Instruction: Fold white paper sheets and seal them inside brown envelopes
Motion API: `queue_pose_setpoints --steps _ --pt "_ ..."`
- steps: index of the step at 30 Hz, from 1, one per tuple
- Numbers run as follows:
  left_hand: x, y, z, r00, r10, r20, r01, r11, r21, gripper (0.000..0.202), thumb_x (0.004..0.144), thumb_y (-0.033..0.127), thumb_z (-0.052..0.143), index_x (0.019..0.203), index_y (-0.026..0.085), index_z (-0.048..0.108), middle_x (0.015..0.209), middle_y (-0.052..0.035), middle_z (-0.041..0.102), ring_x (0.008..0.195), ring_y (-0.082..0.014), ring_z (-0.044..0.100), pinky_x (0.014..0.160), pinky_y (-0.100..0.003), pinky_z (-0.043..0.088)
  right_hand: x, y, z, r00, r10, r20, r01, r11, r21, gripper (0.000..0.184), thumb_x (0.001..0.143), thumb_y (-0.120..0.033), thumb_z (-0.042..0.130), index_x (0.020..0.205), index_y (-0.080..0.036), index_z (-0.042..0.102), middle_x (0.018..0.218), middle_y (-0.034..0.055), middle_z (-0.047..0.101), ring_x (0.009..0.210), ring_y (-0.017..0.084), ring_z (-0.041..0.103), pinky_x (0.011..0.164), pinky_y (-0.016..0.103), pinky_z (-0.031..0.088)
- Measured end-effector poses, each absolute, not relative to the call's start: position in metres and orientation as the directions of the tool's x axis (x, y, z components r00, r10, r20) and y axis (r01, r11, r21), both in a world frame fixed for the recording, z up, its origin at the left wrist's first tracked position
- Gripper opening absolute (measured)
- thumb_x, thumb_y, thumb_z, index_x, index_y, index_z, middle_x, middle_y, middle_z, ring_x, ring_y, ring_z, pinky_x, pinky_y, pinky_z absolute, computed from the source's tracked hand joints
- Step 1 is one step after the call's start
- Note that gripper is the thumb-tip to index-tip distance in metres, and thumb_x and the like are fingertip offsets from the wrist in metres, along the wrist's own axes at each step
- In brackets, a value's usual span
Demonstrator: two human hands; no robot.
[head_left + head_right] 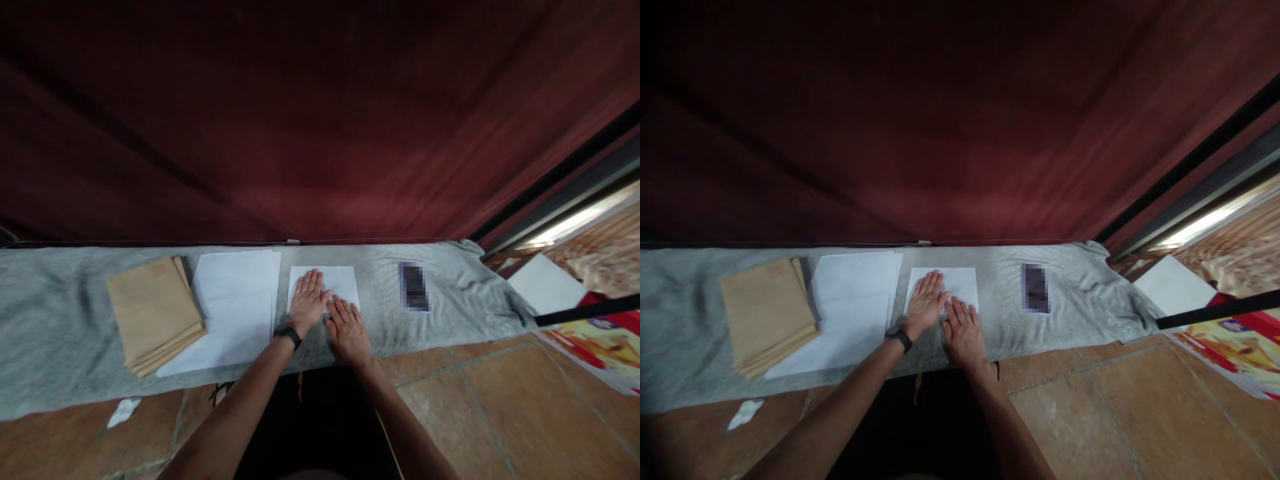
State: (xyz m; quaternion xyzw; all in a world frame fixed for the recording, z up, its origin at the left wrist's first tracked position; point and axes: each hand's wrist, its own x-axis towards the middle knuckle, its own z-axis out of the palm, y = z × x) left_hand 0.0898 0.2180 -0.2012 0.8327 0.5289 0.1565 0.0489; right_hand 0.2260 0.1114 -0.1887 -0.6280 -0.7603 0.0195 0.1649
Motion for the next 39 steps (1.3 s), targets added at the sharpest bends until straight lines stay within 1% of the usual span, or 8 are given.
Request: queue_pose_setpoints --steps 3,8,13,15,19,22,32,39 --pt "0.080 0.228 -0.202 0.336 0.916 0.219 0.888 -0.386 0.250 0.064 0.102 0.047 0.026 0.154 0.012 0.032 0.159 -0.0135 0.035 0.151 -0.0257 0.024 0.123 -0.049 0.021 0.226 0.111 -0.188 -0.158 0.963 0.219 0.948 0.210 -0.239 0.051 0.104 -0.034 0.038 0.152 -0.019 0.039 0.157 0.0076 0.039 0.142 0.025 0.041 0.121 0.047 0.026" --pt "0.067 0.236 -0.200 0.241 0.944 0.227 0.918 -0.298 0.262 0.064 0.102 0.043 0.026 0.152 0.004 0.035 0.157 -0.0184 0.036 0.150 -0.0283 0.025 0.122 -0.049 0.022 0.227 0.111 -0.186 -0.157 0.963 0.220 0.948 0.210 -0.240 0.051 0.104 -0.034 0.039 0.153 -0.020 0.038 0.156 0.0086 0.041 0.142 0.024 0.042 0.120 0.046 0.027" --pt "0.065 0.226 -0.195 0.186 0.946 0.267 0.929 -0.258 0.265 0.060 0.102 0.036 0.024 0.151 0.003 0.036 0.157 -0.0187 0.037 0.150 -0.0286 0.027 0.122 -0.050 0.023 0.227 0.111 -0.186 -0.153 0.964 0.218 0.949 0.204 -0.240 0.051 0.103 -0.034 0.039 0.152 -0.020 0.038 0.157 0.0081 0.040 0.142 0.024 0.041 0.121 0.046 0.026" --pt "0.066 0.214 -0.194 0.230 0.935 0.271 0.922 -0.298 0.247 0.059 0.102 0.034 0.025 0.151 0.004 0.035 0.158 -0.0173 0.036 0.150 -0.0276 0.025 0.123 -0.049 0.021 0.227 0.111 -0.187 -0.152 0.964 0.218 0.947 0.205 -0.246 0.051 0.104 -0.035 0.038 0.152 -0.020 0.039 0.157 0.0077 0.040 0.143 0.024 0.041 0.121 0.046 0.026" --pt "0.072 0.183 -0.193 0.458 0.856 0.238 0.838 -0.506 0.205 0.055 0.103 0.035 0.028 0.153 0.014 0.035 0.161 -0.0089 0.033 0.151 -0.0233 0.022 0.124 -0.045 0.021 0.228 0.111 -0.191 -0.159 0.960 0.232 0.941 0.219 -0.259 0.049 0.104 -0.033 0.039 0.151 -0.020 0.041 0.157 0.0077 0.041 0.143 0.024 0.040 0.121 0.046 0.025" --pt "0.074 0.168 -0.194 0.560 0.803 0.202 0.781 -0.594 0.194 0.054 0.103 0.037 0.029 0.153 0.017 0.036 0.161 -0.0066 0.033 0.151 -0.0216 0.022 0.125 -0.044 0.019 0.229 0.111 -0.193 -0.168 0.956 0.239 0.938 0.229 -0.259 0.048 0.104 -0.031 0.038 0.150 -0.019 0.042 0.156 0.0093 0.042 0.144 0.024 0.039 0.121 0.046 0.024" --pt "0.056 0.166 -0.185 0.583 0.786 0.206 0.770 -0.616 0.169 0.065 0.101 0.053 0.034 0.154 0.014 0.032 0.161 -0.0112 0.031 0.151 -0.0242 0.022 0.125 -0.047 0.016 0.234 0.108 -0.198 -0.131 0.959 0.252 0.962 0.185 -0.203 0.051 0.104 -0.033 0.038 0.153 -0.020 0.037 0.159 0.0119 0.037 0.145 0.026 0.037 0.120 0.047 0.024" --pt "0.052 0.164 -0.186 0.552 0.808 0.206 0.797 -0.584 0.157 0.066 0.100 0.053 0.037 0.154 0.015 0.031 0.162 -0.0110 0.030 0.151 -0.0249 0.022 0.124 -0.048 0.017 0.254 0.104 -0.206 -0.048 0.964 0.262 0.978 0.098 -0.183 0.054 0.105 -0.036 0.033 0.155 -0.014 0.033 0.156 0.0134 0.040 0.144 0.026 0.037 0.119 0.047 0.024"
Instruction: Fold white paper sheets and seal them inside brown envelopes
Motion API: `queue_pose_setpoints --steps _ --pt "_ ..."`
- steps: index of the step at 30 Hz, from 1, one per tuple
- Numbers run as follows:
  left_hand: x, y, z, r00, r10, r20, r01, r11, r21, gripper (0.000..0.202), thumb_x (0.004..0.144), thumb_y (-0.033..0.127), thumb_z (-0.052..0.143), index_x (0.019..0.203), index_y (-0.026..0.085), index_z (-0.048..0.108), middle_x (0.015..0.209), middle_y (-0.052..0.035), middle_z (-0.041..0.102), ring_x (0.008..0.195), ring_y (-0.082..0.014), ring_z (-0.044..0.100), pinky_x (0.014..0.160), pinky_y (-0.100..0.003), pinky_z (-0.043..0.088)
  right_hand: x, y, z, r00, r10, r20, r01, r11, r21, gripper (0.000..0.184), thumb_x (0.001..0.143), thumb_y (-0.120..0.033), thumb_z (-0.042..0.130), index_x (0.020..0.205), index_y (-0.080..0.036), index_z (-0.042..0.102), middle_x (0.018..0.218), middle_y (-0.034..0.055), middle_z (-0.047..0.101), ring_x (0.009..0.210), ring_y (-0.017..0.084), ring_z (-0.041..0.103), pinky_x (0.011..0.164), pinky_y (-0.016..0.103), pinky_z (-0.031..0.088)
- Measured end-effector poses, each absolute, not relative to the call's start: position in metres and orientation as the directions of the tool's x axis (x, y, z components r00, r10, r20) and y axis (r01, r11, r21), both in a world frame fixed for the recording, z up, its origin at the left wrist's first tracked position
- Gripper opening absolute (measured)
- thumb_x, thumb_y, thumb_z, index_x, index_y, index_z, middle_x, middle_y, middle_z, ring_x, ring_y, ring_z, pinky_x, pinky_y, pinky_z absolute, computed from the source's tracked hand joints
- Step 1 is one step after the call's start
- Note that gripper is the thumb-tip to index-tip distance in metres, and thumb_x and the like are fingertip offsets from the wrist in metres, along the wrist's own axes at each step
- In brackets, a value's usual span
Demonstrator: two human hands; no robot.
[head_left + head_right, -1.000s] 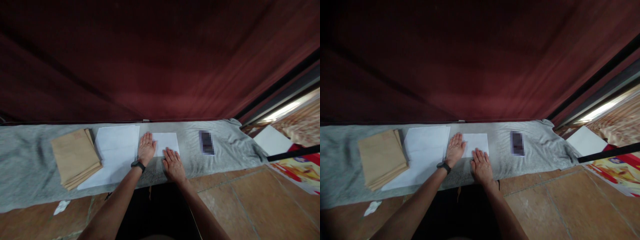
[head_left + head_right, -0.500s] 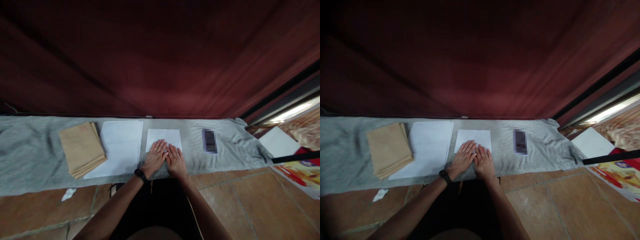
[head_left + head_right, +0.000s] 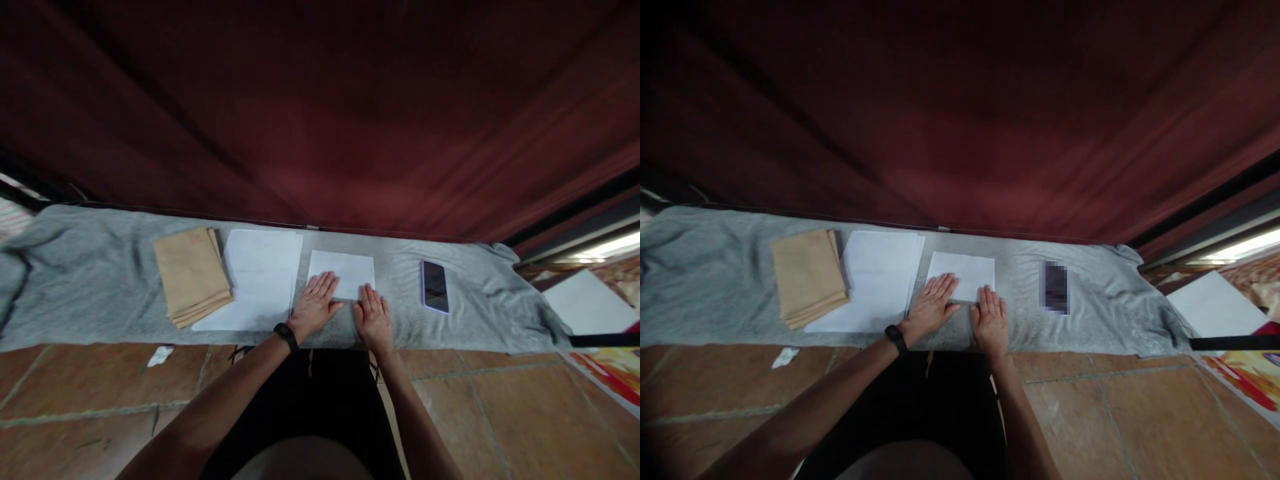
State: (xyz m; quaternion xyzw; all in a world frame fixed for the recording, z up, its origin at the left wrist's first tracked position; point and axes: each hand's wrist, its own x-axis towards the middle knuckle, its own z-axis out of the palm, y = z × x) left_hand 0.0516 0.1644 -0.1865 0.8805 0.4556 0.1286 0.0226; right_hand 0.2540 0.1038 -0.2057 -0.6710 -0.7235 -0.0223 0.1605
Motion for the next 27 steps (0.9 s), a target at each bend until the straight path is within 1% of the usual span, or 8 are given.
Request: queue_pose_setpoints --steps 5,8,10,12,14,17,23,27 --pt "0.052 0.164 -0.188 0.550 0.810 0.204 0.798 -0.581 0.157 0.066 0.100 0.053 0.036 0.154 0.016 0.032 0.162 -0.0102 0.030 0.151 -0.0245 0.022 0.125 -0.047 0.016 0.269 0.101 -0.207 0.046 0.961 0.271 0.982 0.007 -0.191 0.055 0.105 -0.038 0.028 0.153 -0.010 0.035 0.154 0.0168 0.043 0.144 0.027 0.038 0.119 0.048 0.025" --pt "0.051 0.164 -0.188 0.551 0.806 0.218 0.796 -0.585 0.152 0.065 0.100 0.053 0.036 0.154 0.016 0.032 0.162 -0.0098 0.030 0.152 -0.0241 0.022 0.125 -0.047 0.017 0.267 0.106 -0.203 0.092 0.959 0.268 0.976 -0.034 -0.217 0.055 0.106 -0.038 0.026 0.152 -0.009 0.037 0.156 0.0176 0.040 0.146 0.028 0.035 0.118 0.049 0.026" --pt "0.051 0.164 -0.187 0.550 0.803 0.230 0.795 -0.587 0.150 0.064 0.100 0.051 0.037 0.154 0.017 0.033 0.162 -0.0094 0.029 0.152 -0.0239 0.021 0.124 -0.047 0.018 0.259 0.112 -0.198 0.051 0.964 0.262 0.971 0.013 -0.237 0.055 0.106 -0.037 0.025 0.152 -0.010 0.037 0.158 0.0163 0.037 0.148 0.028 0.031 0.118 0.049 0.026" --pt "0.050 0.164 -0.187 0.550 0.802 0.232 0.794 -0.589 0.151 0.061 0.101 0.049 0.038 0.154 0.019 0.034 0.162 -0.0088 0.030 0.151 -0.0238 0.022 0.124 -0.047 0.019 0.246 0.118 -0.194 -0.046 0.967 0.249 0.960 0.112 -0.257 0.053 0.106 -0.036 0.026 0.153 -0.013 0.036 0.159 0.0129 0.035 0.148 0.025 0.030 0.118 0.046 0.027" --pt "0.050 0.164 -0.187 0.555 0.801 0.224 0.792 -0.591 0.154 0.057 0.101 0.045 0.038 0.153 0.020 0.036 0.162 -0.0079 0.031 0.151 -0.0234 0.023 0.124 -0.047 0.020 0.234 0.123 -0.192 -0.139 0.964 0.227 0.943 0.199 -0.265 0.051 0.106 -0.036 0.028 0.152 -0.017 0.038 0.159 0.0098 0.037 0.148 0.023 0.032 0.119 0.045 0.027" --pt "0.049 0.165 -0.188 0.556 0.802 0.220 0.790 -0.592 0.159 0.053 0.102 0.040 0.037 0.151 0.022 0.039 0.162 -0.0066 0.031 0.151 -0.0226 0.024 0.124 -0.047 0.020 0.222 0.127 -0.194 -0.179 0.961 0.212 0.940 0.230 -0.252 0.049 0.106 -0.037 0.030 0.150 -0.019 0.042 0.157 0.0083 0.040 0.146 0.023 0.036 0.120 0.045 0.025" --pt "0.050 0.166 -0.188 0.544 0.804 0.241 0.795 -0.585 0.161 0.053 0.102 0.040 0.038 0.152 0.022 0.038 0.161 -0.0060 0.034 0.150 -0.0212 0.025 0.125 -0.046 0.020 0.236 0.125 -0.201 -0.062 0.975 0.211 0.972 0.107 -0.209 0.051 0.105 -0.038 0.034 0.153 -0.021 0.037 0.159 0.0097 0.037 0.146 0.026 0.034 0.119 0.047 0.024" --pt "0.051 0.165 -0.186 0.520 0.822 0.232 0.813 -0.560 0.161 0.056 0.101 0.041 0.038 0.152 0.018 0.037 0.160 -0.0082 0.033 0.151 -0.0220 0.025 0.124 -0.045 0.022 0.254 0.124 -0.204 0.060 0.972 0.228 0.980 -0.014 -0.200 0.052 0.105 -0.038 0.034 0.154 -0.018 0.036 0.158 0.0121 0.038 0.146 0.026 0.034 0.119 0.049 0.024"
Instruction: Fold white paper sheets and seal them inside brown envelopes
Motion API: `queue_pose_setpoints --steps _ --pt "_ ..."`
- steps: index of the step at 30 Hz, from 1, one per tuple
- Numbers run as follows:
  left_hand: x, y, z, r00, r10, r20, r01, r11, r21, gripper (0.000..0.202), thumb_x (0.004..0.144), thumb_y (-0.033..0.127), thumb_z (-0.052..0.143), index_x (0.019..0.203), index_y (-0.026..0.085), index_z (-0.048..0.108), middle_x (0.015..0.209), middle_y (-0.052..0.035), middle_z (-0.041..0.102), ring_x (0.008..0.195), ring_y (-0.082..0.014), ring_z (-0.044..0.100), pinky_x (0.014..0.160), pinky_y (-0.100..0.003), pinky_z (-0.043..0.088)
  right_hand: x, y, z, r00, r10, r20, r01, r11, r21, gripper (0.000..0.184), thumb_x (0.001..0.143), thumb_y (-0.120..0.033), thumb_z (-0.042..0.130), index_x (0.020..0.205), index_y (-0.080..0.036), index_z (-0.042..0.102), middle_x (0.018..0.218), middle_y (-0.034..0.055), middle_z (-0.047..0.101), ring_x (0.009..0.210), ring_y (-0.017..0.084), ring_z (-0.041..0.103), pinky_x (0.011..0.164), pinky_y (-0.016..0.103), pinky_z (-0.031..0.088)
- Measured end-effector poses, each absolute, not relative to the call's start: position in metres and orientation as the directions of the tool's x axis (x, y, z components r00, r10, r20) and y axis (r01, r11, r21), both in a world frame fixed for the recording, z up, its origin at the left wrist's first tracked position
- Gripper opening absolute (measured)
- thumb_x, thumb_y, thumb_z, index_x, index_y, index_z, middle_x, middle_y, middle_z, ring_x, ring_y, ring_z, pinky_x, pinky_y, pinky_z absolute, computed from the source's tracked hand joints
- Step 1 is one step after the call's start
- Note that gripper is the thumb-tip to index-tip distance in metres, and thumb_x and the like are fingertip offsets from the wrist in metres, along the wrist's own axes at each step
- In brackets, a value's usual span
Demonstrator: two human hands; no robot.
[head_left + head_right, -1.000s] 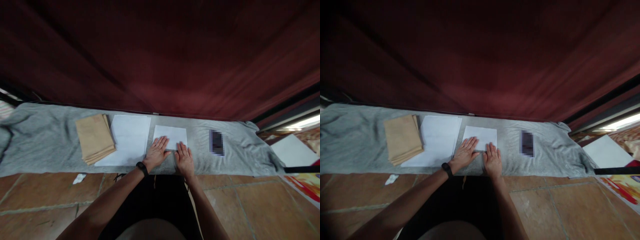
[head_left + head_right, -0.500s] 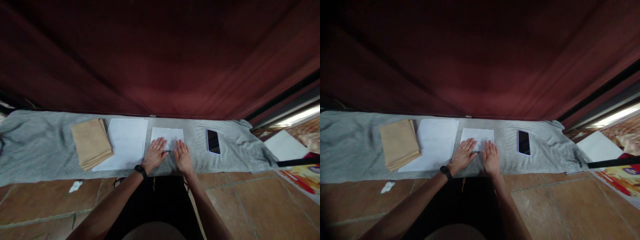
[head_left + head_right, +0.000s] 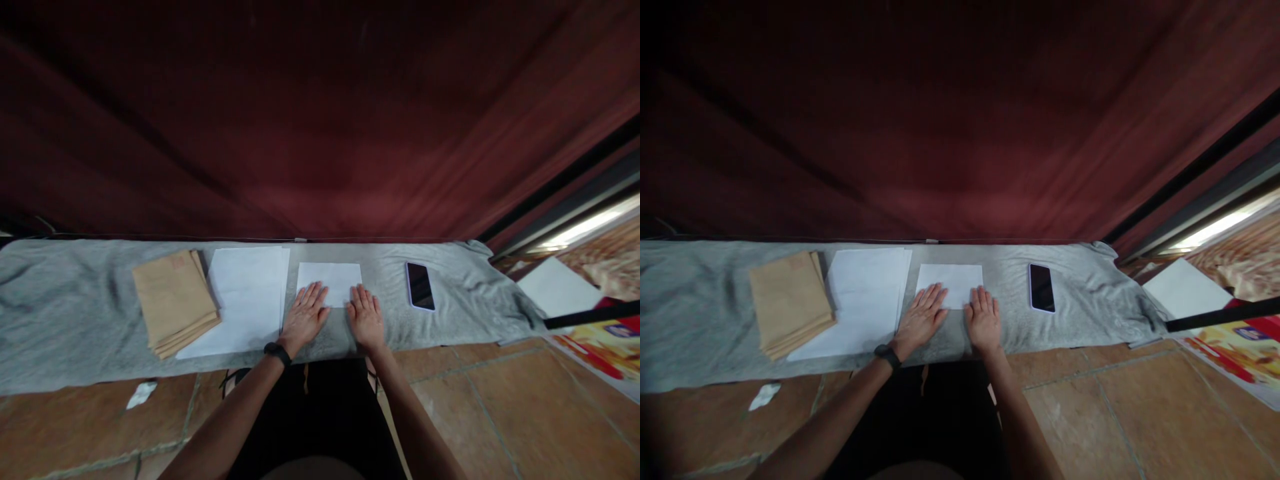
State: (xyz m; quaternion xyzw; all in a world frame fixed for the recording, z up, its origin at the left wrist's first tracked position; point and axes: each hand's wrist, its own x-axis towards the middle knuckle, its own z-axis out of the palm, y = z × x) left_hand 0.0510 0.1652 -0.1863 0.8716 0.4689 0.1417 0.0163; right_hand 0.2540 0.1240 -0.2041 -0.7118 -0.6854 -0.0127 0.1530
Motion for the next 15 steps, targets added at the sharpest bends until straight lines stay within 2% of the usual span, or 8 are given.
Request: queue_pose_setpoints --steps 4,8,11,15 --pt "0.052 0.166 -0.188 0.473 0.853 0.221 0.843 -0.511 0.166 0.062 0.100 0.045 0.039 0.153 0.014 0.034 0.160 -0.0124 0.032 0.151 -0.0249 0.024 0.123 -0.047 0.024 0.265 0.123 -0.207 0.138 0.957 0.256 0.975 -0.087 -0.202 0.055 0.104 -0.038 0.034 0.153 -0.013 0.037 0.156 0.0154 0.041 0.145 0.027 0.036 0.119 0.049 0.025" --pt "0.053 0.166 -0.191 0.454 0.861 0.231 0.851 -0.495 0.175 0.065 0.099 0.047 0.039 0.155 0.016 0.030 0.160 -0.0127 0.032 0.151 -0.0262 0.024 0.123 -0.049 0.023 0.267 0.122 -0.206 0.152 0.952 0.266 0.973 -0.097 -0.210 0.053 0.104 -0.033 0.032 0.152 -0.012 0.038 0.154 0.0159 0.042 0.145 0.027 0.037 0.118 0.050 0.026" --pt "0.054 0.166 -0.191 0.455 0.862 0.225 0.851 -0.495 0.175 0.063 0.099 0.047 0.040 0.154 0.017 0.033 0.161 -0.0121 0.031 0.151 -0.0261 0.025 0.123 -0.048 0.021 0.265 0.123 -0.202 0.170 0.940 0.297 0.970 -0.107 -0.219 0.053 0.103 -0.030 0.030 0.152 -0.009 0.037 0.156 0.0185 0.039 0.145 0.029 0.035 0.117 0.052 0.026" --pt "0.054 0.164 -0.189 0.453 0.865 0.217 0.854 -0.491 0.172 0.060 0.099 0.046 0.040 0.153 0.019 0.036 0.162 -0.0102 0.031 0.151 -0.0256 0.024 0.124 -0.047 0.020 0.253 0.124 -0.196 0.028 0.957 0.288 0.971 0.042 -0.234 0.052 0.103 -0.028 0.030 0.153 -0.013 0.036 0.159 0.0139 0.035 0.148 0.027 0.030 0.118 0.049 0.026"
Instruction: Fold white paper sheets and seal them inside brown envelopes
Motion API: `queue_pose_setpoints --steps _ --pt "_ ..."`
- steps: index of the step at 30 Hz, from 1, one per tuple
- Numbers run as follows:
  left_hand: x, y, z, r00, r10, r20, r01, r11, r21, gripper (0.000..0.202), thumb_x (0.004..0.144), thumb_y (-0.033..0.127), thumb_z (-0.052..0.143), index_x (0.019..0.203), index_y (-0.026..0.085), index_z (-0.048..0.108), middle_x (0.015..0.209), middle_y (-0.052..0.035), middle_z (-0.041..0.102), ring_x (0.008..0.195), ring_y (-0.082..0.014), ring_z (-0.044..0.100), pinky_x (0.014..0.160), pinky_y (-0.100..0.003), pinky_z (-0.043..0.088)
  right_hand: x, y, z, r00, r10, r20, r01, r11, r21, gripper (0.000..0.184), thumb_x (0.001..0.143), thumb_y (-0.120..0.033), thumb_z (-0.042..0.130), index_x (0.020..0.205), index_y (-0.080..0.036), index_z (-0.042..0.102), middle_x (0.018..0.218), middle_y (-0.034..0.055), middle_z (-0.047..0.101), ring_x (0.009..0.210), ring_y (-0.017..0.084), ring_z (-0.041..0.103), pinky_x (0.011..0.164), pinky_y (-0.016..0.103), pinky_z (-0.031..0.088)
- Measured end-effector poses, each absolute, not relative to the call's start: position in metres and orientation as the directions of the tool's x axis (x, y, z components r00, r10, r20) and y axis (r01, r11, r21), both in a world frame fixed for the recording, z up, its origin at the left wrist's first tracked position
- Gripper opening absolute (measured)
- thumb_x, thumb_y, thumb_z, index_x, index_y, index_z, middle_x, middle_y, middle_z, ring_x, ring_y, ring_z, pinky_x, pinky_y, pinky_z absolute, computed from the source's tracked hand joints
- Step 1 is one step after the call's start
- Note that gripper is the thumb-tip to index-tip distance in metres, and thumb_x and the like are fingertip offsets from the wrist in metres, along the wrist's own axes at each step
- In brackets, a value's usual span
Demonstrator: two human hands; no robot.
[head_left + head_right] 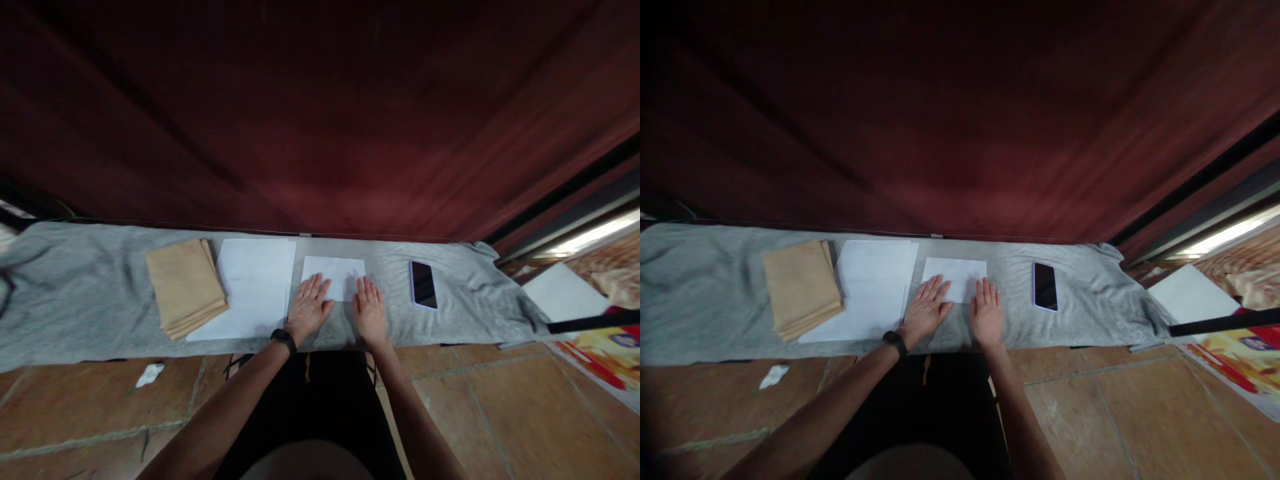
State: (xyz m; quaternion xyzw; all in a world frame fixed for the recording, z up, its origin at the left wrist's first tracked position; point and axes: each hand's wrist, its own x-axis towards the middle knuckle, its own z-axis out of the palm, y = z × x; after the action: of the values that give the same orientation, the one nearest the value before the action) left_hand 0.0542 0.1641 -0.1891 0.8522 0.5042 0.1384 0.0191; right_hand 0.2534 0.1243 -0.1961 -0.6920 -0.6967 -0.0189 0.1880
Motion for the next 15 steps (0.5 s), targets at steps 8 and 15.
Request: queue_pose_setpoints --steps 8,15 --pt "0.054 0.164 -0.189 0.447 0.869 0.213 0.856 -0.485 0.178 0.060 0.099 0.047 0.040 0.153 0.020 0.036 0.161 -0.0094 0.032 0.151 -0.0253 0.025 0.123 -0.047 0.021 0.248 0.121 -0.202 0.042 0.969 0.242 0.972 0.016 -0.233 0.051 0.104 -0.033 0.032 0.150 -0.016 0.042 0.155 0.0129 0.042 0.144 0.027 0.037 0.117 0.048 0.027" --pt "0.054 0.163 -0.190 0.437 0.876 0.203 0.864 -0.472 0.177 0.059 0.099 0.048 0.039 0.152 0.023 0.037 0.161 -0.0097 0.032 0.150 -0.0261 0.026 0.123 -0.054 0.015 0.274 0.122 -0.204 0.188 0.936 0.299 0.959 -0.109 -0.260 0.051 0.102 -0.030 0.032 0.146 -0.010 0.047 0.150 0.0174 0.048 0.139 0.030 0.042 0.114 0.050 0.029"
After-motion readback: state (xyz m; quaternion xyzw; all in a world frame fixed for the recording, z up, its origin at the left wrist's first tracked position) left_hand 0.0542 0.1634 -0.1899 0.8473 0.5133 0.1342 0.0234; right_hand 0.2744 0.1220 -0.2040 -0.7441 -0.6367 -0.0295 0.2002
